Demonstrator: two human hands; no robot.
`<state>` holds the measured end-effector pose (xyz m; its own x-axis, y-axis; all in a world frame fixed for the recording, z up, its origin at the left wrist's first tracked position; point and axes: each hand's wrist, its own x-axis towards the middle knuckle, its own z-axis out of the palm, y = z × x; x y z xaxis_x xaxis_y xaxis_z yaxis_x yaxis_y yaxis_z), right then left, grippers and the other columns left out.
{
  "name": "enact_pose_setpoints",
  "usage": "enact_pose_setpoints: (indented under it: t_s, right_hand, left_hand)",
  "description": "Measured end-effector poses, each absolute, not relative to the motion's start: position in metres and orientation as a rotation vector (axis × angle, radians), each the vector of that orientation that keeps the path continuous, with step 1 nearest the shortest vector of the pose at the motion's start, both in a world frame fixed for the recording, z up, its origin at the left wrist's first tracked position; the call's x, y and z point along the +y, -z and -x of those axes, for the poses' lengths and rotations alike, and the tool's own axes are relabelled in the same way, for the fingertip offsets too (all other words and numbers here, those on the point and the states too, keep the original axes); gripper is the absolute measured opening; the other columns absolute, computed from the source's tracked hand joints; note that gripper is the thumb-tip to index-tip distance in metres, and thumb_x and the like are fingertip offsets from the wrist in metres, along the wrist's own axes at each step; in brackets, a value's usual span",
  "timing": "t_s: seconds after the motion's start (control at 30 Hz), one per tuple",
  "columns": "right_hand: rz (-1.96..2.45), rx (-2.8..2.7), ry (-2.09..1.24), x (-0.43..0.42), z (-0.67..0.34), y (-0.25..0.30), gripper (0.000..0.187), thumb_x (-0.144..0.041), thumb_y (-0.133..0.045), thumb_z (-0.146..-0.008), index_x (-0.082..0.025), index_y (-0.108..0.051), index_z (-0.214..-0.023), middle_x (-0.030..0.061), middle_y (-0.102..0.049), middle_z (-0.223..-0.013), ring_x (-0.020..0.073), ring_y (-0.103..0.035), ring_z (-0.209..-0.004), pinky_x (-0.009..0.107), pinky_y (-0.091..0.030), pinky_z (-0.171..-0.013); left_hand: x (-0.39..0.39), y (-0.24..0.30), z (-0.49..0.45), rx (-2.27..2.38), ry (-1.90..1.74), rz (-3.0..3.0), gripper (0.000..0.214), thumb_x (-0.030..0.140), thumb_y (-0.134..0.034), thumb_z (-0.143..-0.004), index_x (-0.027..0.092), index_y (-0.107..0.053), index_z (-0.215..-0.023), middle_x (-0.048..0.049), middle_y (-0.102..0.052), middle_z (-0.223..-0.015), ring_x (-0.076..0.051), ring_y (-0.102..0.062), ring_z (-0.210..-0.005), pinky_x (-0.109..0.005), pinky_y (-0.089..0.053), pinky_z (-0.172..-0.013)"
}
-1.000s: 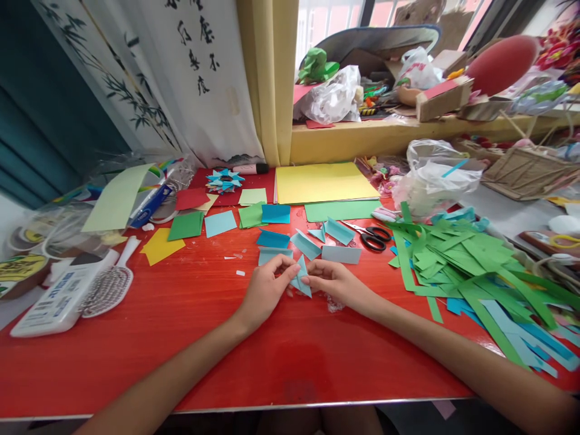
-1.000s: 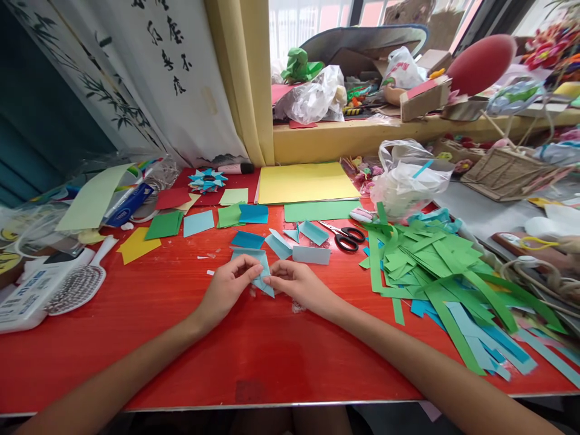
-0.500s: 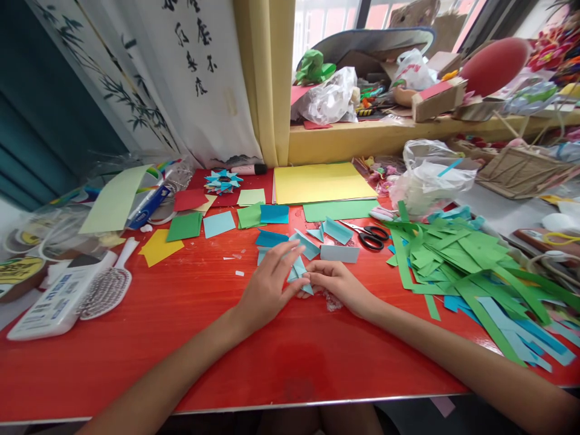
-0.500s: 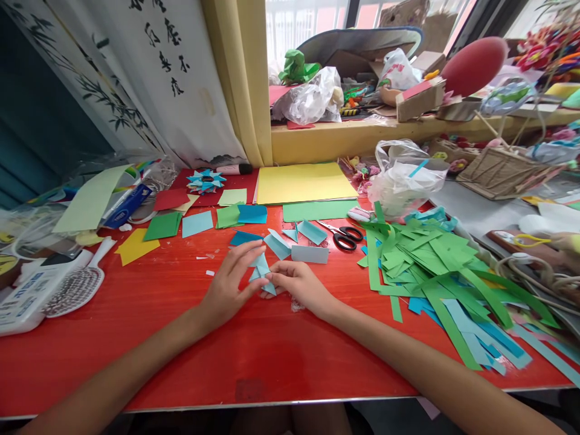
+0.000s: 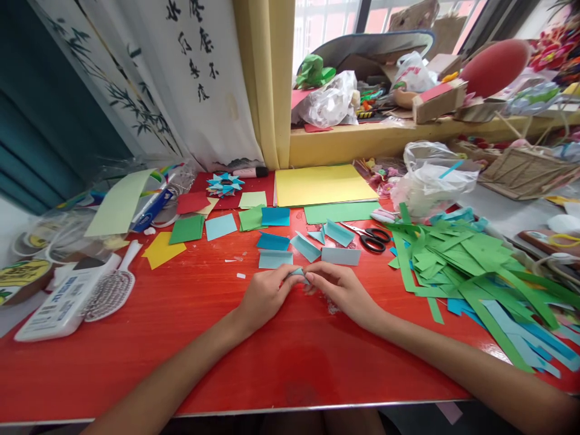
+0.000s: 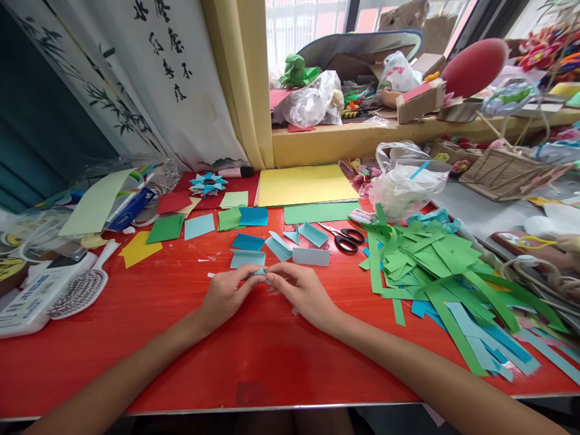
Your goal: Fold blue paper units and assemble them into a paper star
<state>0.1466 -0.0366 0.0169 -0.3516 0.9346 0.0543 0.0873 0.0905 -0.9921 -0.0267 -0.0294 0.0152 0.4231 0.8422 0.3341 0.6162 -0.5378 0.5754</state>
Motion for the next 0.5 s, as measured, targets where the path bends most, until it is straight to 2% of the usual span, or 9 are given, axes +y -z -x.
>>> enact_pose_setpoints:
  t_s: [0.13, 0.27, 0.37, 0.5]
  right_hand:
    - [1.105, -1.606, -1.332, -0.0351, -0.1464, -0.0142, 0.028, -0.04, -0.048, -0.079, -0.02, -0.048, -0.099, 0.0001, -0.054, -0.075, 0.0092, -0.053, -0.053, 0.021, -0.045, -0.046]
    - [1.106, -1.784, -1.387, -0.034, -0.1476, -0.011, 0.025, -0.04, -0.04, -0.084, -0.017, -0.05, -0.083, -0.0021, -0.05, -0.056, 0.0089, -0.051, -0.047, 0.017, -0.037, -0.038]
    - [1.136, -1.898, -1.261, -0.0345, -0.148, -0.0117, 0.026, -0.037, -0.038, -0.086, -0.017, -0.048, -0.073, -0.0034, -0.047, -0.051, 0.0063, -0.045, -0.041, 0.016, -0.033, -0.038]
    - [1.139, -1.997, -1.172, -0.034, -0.1483, -0.0136, 0.031, -0.034, -0.034, -0.088, -0.016, -0.046, -0.066, -0.0044, -0.043, -0.049, 0.0047, -0.04, -0.038, 0.016, -0.031, -0.041]
  left_hand:
    - [-0.0329, -0.0256, 0.0227, 1.268, -0.867, -1.998, 0.024, 0.036, -0.039, -0.085, 0.021, -0.057, -0.08, 0.004, -0.064, -0.066, -0.01, -0.059, -0.062, -0.019, -0.041, -0.061]
    - [-0.0353, -0.0264, 0.0195, 1.219, -0.838, -1.828, 0.027, 0.037, -0.036, -0.086, 0.019, -0.05, -0.072, 0.0043, -0.059, -0.059, -0.009, -0.055, -0.052, -0.019, -0.04, -0.056]
    - [-0.0355, -0.0246, 0.0192, 1.232, -0.767, -1.8, 0.029, 0.038, -0.033, -0.086, 0.018, -0.044, -0.068, 0.0053, -0.053, -0.054, -0.008, -0.047, -0.044, -0.02, -0.035, -0.05]
    - [-0.0323, -0.0257, 0.0198, 1.267, -0.751, -1.892, 0.027, 0.037, -0.038, -0.084, 0.018, -0.047, -0.068, 0.0039, -0.051, -0.061, -0.01, -0.046, -0.057, -0.02, -0.034, -0.056]
